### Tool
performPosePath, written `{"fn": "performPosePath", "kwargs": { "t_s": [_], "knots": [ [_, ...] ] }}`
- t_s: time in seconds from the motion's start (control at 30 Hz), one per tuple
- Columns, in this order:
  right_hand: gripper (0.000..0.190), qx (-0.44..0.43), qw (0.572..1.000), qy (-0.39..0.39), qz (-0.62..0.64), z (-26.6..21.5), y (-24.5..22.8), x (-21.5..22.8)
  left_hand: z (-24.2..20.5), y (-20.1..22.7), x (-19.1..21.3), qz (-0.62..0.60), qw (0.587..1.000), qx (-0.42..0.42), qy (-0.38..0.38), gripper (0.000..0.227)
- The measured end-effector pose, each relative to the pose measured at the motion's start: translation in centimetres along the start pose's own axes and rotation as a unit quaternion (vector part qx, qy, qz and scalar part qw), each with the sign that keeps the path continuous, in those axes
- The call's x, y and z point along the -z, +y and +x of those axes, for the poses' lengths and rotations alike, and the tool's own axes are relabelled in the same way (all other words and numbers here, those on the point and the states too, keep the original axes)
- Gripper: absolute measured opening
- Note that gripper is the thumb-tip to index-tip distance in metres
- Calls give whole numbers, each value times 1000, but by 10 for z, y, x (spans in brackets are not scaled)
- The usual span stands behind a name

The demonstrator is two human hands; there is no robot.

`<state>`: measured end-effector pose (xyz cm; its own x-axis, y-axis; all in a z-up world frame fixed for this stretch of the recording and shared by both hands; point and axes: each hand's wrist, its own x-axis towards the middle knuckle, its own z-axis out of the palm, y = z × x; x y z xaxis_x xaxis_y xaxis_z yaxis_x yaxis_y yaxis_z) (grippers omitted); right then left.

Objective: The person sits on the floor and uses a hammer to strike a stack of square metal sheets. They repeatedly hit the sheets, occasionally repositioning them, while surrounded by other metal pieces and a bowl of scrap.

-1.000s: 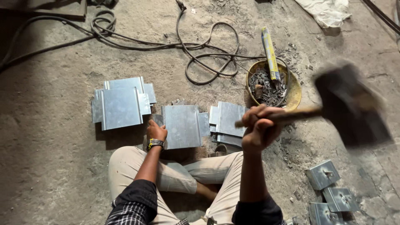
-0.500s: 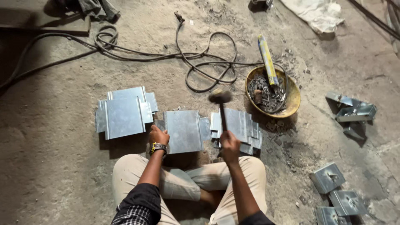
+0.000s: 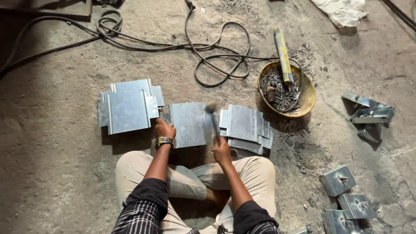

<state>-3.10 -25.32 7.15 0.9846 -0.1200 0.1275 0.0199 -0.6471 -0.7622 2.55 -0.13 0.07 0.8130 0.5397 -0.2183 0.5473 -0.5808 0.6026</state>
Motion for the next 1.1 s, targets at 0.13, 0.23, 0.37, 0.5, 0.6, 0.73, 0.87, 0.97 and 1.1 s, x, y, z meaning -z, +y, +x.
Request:
{"fn": "performPosePath", "kwargs": {
  "t_s": [0.13,0.23,0.37,0.5,0.6,0.73,0.87,0.97,1.1],
  "knots": [
    [40,-135,985,-60,86,0,5,15,6,6,10,10,1000,-12,1,50],
    [32,56,985,27,160,8,-50,77,5,7,10,5,1000,-9,-2,49],
    [48,268,897,98,337,27,-140,151,1,8,12,18,1000,-4,-8,48],
    [51,345,854,147,361,46,-153,148,1,10,13,5,1000,6,-11,47],
    [2,421,835,140,326,27,-96,84,-4,6,8,11,1000,1,-4,45],
    [28,104,984,80,-121,-13,-5,12,5,12,8,0,1000,9,1,47],
    [41,-36,998,0,49,-1,4,37,4,16,9,6,1000,-9,10,46],
    [50,83,947,51,307,18,-59,98,6,20,14,4,1000,-6,2,46],
    [40,302,875,122,358,33,-141,163,8,27,21,-3,1000,11,-18,44]
  ]
}}
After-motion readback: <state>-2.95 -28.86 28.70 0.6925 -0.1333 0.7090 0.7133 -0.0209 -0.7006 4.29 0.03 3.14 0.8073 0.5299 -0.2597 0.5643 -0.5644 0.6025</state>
